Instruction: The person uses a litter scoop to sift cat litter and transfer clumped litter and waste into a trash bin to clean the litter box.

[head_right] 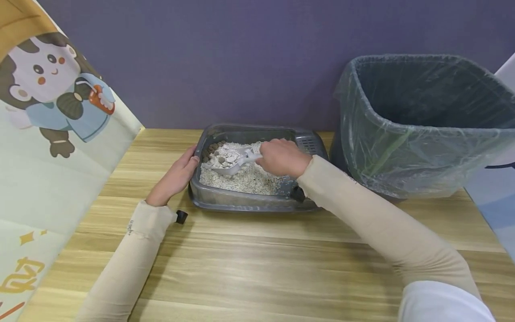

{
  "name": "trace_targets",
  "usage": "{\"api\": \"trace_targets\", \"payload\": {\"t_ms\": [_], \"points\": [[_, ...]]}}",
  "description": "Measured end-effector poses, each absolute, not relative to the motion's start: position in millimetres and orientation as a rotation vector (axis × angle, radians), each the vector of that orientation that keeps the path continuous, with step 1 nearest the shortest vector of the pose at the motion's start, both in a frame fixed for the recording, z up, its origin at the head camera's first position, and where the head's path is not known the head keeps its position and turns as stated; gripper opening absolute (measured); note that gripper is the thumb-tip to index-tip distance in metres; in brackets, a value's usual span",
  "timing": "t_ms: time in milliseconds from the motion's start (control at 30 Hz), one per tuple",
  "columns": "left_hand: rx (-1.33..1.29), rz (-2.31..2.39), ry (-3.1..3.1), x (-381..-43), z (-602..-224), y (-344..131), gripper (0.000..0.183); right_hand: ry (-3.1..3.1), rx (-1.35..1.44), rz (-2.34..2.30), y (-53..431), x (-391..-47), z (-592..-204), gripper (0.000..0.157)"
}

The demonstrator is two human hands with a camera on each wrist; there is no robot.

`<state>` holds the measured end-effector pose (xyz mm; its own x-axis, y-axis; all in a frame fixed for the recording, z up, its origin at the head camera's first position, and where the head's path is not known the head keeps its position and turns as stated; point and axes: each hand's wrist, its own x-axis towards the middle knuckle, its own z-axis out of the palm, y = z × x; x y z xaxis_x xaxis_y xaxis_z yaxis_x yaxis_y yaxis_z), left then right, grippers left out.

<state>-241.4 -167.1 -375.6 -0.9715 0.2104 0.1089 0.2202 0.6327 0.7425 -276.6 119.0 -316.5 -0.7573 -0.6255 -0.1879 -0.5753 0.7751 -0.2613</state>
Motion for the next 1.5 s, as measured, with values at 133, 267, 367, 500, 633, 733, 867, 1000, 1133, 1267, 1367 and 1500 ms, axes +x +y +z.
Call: {"api": "trace_targets", "payload": {"t_ms": [133,267,367,500,633,733,867,1000,1133,1267,1367,1500], "points": [[-0.358,-1.278,-2.836,-242,-376,-167,0.052,2.708,-0.858,-0.271,119,-291,-317,0.031],[-0.334,-1.252,-2.852,-241,-376,-167,0.053,2.675,-0.816,-0.284,123,-316,-324,0.043],[-0.327,-1.242,-2.864,-241,-377,-168,0.054,2.621,-0.83,-0.294,124,-332,-330,0.046],[-0.321,-1.246,-2.867,-241,-377,-168,0.054,2.531,-0.844,-0.32,120,-343,-337,0.047],[-0.314,-1.25,-2.862,-242,-377,-166,0.054,2.42,-0.825,-0.371,119,-346,-345,0.048],[-0.312,-1.254,-2.855,-243,-378,-165,0.053,2.389,-0.789,-0.386,120,-347,-351,0.047],[-0.316,-1.26,-2.861,-243,-378,-164,0.053,2.355,-0.811,-0.381,122,-346,-360,0.043],[-0.311,-1.259,-2.865,-242,-376,-164,0.053,2.277,-0.888,-0.428,122,-343,-367,0.028],[-0.327,-1.258,-2.852,-242,-376,-165,0.052,2.272,-0.91,-0.483,124,-342,-372,0.019],[-0.345,-1.271,-2.835,-243,-377,-164,0.052,2.266,-0.892,-0.506,131,-342,-371,0.024],[-0.348,-1.28,-2.836,-242,-377,-164,0.052,2.269,-0.858,-0.519,139,-340,-366,0.031],[-0.345,-1.277,-2.838,-241,-376,-165,0.052,2.323,-0.834,-0.523,151,-335,-355,0.03]]}}
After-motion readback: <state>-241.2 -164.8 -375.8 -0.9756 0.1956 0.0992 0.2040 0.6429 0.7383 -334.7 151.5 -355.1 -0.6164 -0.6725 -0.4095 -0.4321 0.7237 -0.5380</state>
